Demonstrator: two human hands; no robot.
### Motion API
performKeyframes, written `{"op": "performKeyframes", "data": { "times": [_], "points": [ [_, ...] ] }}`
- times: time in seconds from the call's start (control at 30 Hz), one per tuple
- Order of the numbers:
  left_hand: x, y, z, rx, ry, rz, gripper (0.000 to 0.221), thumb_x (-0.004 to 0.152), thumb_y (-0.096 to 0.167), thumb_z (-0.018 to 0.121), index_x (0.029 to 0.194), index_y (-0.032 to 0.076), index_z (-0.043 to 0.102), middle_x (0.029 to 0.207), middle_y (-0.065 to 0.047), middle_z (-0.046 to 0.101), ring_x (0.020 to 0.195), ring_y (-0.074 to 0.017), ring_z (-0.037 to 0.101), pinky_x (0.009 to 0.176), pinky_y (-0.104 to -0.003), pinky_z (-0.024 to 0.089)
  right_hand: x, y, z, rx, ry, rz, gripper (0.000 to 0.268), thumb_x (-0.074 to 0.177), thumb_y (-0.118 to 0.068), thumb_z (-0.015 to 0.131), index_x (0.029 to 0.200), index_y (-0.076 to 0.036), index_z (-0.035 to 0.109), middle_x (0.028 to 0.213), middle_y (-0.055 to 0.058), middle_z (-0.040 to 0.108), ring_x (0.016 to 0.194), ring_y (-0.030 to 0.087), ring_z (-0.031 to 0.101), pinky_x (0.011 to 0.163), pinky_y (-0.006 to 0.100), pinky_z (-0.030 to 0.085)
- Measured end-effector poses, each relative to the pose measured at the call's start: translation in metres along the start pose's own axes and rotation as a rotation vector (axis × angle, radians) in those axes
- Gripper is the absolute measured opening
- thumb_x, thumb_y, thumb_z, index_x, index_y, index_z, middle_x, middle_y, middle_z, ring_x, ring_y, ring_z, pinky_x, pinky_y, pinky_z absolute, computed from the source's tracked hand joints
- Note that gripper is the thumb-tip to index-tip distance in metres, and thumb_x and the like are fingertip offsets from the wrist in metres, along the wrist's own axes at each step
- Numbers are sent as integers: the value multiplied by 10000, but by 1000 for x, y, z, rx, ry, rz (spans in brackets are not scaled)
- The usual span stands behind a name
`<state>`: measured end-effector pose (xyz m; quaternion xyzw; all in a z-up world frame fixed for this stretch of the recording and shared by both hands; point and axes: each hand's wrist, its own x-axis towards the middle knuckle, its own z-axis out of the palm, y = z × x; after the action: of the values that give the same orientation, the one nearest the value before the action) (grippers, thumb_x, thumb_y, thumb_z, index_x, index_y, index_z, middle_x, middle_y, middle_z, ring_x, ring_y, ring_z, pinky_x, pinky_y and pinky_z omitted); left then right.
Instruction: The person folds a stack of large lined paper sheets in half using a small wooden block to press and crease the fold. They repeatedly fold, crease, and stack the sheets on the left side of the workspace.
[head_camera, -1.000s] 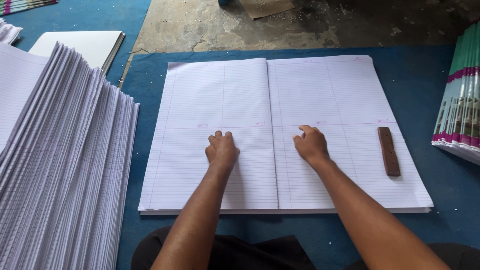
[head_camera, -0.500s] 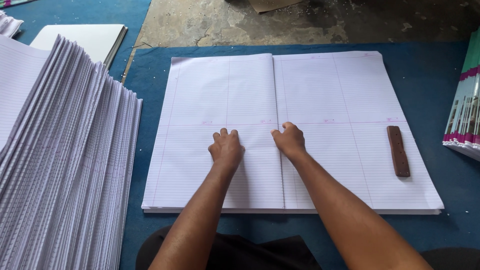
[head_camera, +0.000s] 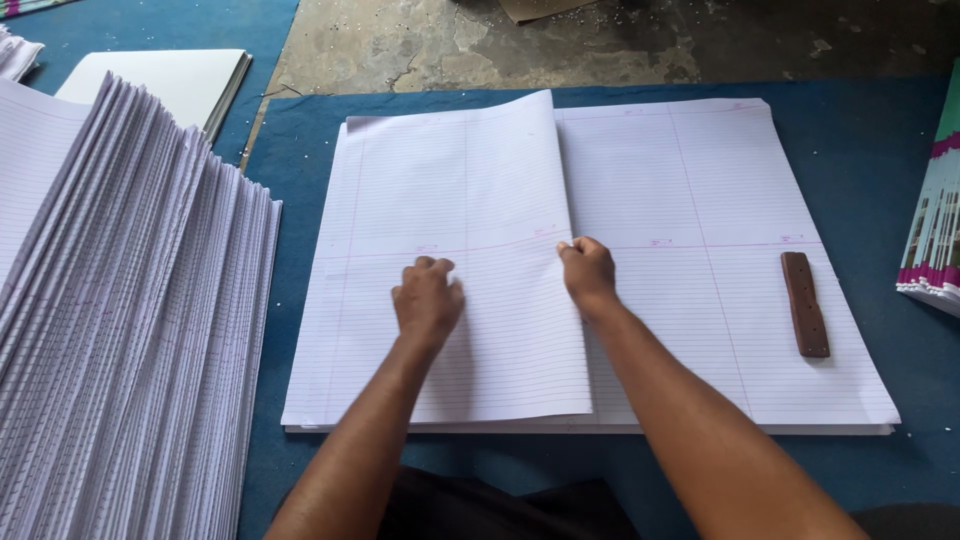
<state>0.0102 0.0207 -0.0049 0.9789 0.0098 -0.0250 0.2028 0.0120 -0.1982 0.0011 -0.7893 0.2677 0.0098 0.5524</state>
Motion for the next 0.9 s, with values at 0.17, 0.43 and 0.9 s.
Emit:
{"op": "performKeyframes", "data": {
  "times": [0.17, 0.43, 0.9],
  "points": [
    [12, -21, -15, -31, -12, -200, 347, 948, 205, 636, 1282, 116, 653, 1350, -129, 579, 1226, -262, 546, 1039, -515, 457, 20, 13, -40, -26, 6, 10, 223, 978, -255, 588, 873, -67, 646, 727, 62, 613, 685, 160, 572, 647, 348, 511],
    [15, -19, -16, -48, -51, -442, 356, 892, 221, 722, 1154, -7, 644, 1307, -216, 476, 1184, -321, 523, 900, -442, 566, 28, 32, -126, -71, 95, 33, 234, 971, -244, 602, 960, -24, 680, 836, 117, 690, 778, 204, 650, 716, 363, 540],
    [-14, 55, 32, -263, -70, -212, 257, 829, 42, 706, 1082, 5, 682, 1052, -160, 695, 940, -263, 695, 851, -405, 578, 27, 37, -219, -227, 185, -29, 222, 994, -211, 626, 900, -16, 677, 746, 88, 637, 664, 159, 572, 608, 329, 492]
  ]
}}
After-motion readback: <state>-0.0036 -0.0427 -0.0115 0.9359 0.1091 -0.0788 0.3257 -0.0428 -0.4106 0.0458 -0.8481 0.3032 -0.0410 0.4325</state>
